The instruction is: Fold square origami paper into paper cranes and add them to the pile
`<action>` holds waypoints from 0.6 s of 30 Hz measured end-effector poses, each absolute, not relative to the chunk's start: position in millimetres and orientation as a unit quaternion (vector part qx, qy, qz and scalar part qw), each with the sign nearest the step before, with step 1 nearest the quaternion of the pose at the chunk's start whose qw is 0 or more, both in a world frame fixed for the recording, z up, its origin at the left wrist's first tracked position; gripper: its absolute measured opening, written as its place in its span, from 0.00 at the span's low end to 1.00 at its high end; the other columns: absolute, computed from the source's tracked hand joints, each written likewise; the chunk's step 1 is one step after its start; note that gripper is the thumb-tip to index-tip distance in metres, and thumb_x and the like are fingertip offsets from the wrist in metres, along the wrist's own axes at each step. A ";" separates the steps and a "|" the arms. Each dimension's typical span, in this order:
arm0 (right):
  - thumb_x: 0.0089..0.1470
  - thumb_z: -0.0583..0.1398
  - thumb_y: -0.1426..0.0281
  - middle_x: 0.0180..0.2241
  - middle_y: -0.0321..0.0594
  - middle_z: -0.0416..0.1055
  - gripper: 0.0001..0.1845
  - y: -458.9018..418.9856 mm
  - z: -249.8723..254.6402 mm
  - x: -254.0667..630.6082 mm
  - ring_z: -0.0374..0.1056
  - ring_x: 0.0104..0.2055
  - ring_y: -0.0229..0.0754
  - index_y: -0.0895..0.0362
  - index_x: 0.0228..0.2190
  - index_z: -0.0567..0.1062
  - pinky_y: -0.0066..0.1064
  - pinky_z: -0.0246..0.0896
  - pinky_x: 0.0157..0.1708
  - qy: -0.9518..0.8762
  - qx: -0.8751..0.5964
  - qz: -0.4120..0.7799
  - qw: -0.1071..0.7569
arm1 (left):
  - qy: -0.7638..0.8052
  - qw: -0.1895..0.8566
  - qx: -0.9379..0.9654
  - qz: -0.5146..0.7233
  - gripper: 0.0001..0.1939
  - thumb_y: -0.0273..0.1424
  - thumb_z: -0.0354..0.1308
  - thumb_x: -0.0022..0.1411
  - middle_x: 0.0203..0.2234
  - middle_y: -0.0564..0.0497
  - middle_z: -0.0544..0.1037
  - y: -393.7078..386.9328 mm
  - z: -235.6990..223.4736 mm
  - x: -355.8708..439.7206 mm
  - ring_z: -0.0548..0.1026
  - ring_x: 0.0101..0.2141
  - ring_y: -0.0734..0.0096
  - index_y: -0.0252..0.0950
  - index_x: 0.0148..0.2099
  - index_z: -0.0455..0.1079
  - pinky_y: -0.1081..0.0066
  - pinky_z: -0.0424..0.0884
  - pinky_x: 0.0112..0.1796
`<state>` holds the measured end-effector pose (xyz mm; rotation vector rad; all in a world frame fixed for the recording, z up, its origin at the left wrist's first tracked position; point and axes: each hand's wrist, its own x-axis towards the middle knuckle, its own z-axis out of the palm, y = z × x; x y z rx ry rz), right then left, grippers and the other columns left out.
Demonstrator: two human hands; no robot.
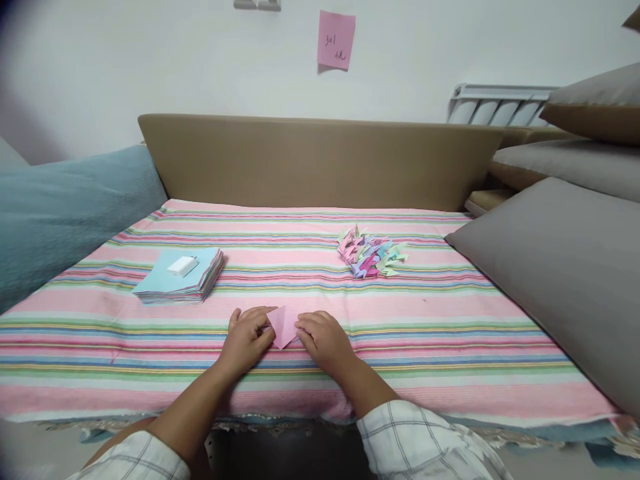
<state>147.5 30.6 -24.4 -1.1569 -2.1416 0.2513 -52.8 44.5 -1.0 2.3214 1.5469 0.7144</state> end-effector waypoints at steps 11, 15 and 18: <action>0.54 0.57 0.68 0.40 0.42 0.72 0.11 30.8 -28.1 144.7 0.63 0.43 0.45 0.56 0.40 0.73 0.38 0.58 0.44 -0.818 -0.468 0.071 0.327 | 0.522 0.111 0.818 0.216 0.12 0.30 0.54 0.53 0.51 0.55 0.71 43.3 -4.3 -51.5 0.64 0.53 0.59 0.48 0.39 0.73 0.44 0.43 0.55; 0.55 0.57 0.68 0.40 0.42 0.71 0.11 30.2 -27.7 144.1 0.63 0.42 0.45 0.56 0.40 0.73 0.39 0.57 0.43 -0.819 -0.475 0.073 0.314 | 0.513 0.115 0.824 0.213 0.13 0.31 0.54 0.53 0.53 0.53 0.69 42.8 -4.5 -51.0 0.64 0.53 0.58 0.48 0.41 0.73 0.43 0.44 0.54; 0.55 0.57 0.67 0.40 0.42 0.71 0.11 30.0 -27.5 143.7 0.62 0.42 0.45 0.55 0.40 0.73 0.38 0.57 0.43 -0.820 -0.478 0.071 0.308 | 0.510 0.118 0.825 0.215 0.11 0.30 0.55 0.52 0.54 0.52 0.68 43.5 -4.5 -49.6 0.63 0.54 0.58 0.46 0.39 0.73 0.44 0.44 0.55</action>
